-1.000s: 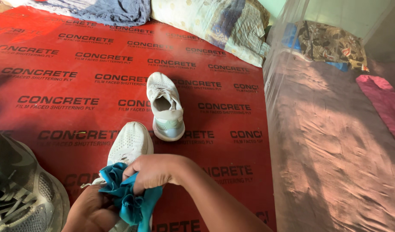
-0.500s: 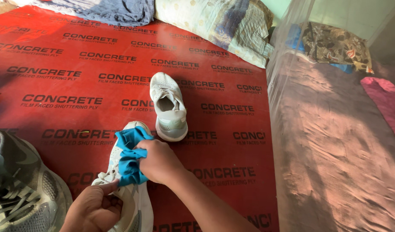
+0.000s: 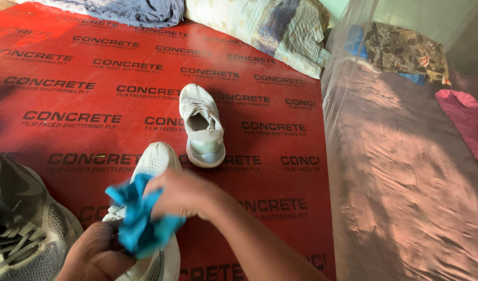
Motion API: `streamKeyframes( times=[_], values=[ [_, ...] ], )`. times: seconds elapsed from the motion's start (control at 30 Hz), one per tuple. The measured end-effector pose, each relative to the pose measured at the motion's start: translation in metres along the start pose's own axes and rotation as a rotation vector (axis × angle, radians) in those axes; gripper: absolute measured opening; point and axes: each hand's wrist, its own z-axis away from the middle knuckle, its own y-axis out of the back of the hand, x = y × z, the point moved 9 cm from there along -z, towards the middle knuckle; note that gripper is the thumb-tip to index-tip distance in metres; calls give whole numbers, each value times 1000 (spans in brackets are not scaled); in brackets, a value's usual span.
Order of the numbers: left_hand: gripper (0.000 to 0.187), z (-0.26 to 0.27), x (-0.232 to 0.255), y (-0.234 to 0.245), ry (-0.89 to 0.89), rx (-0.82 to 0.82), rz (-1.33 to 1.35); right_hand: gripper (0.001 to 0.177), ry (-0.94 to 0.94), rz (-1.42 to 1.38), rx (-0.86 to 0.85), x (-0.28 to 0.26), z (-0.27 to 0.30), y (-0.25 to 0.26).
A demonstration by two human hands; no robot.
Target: The person wipes the upper surface of a white sneaker with a blue cloth. The shoe is held in the left hand while the right hand scrubs the mesh and laces. The task is performed on a red construction sheet placed on a bed.
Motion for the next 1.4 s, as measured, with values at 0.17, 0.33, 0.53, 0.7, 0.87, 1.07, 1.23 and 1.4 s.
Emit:
streamKeyframes(
  times=[0.17, 0.33, 0.53, 0.7, 0.87, 1.07, 1.23, 1.4],
  values=[
    [14, 0, -3, 7, 13, 3, 17, 31, 138, 166, 482, 4, -6, 29],
    [17, -5, -6, 5, 0, -38, 47, 80, 33, 260, 217, -2, -4, -29],
    [11, -5, 0, 10, -45, 21, 49, 52, 13, 384, 114, -13, 1, -31],
    [7, 2, -10, -3, -37, 12, -27, 35, 110, 372, 283, -18, 11, -24],
    [7, 23, -34, -33, -84, 24, 27, 23, 186, 328, 301, -13, 18, -2],
    [8, 65, -58, -38, -171, 171, 160, 26, 245, 228, 154, -13, 46, 11],
    [10, 99, -70, -75, -221, 212, 203, 43, 386, 218, 179, -16, 87, 36],
    [8, 109, -90, -112, -185, 147, 254, 39, 257, 191, 118, 4, 116, 65]
  ],
)
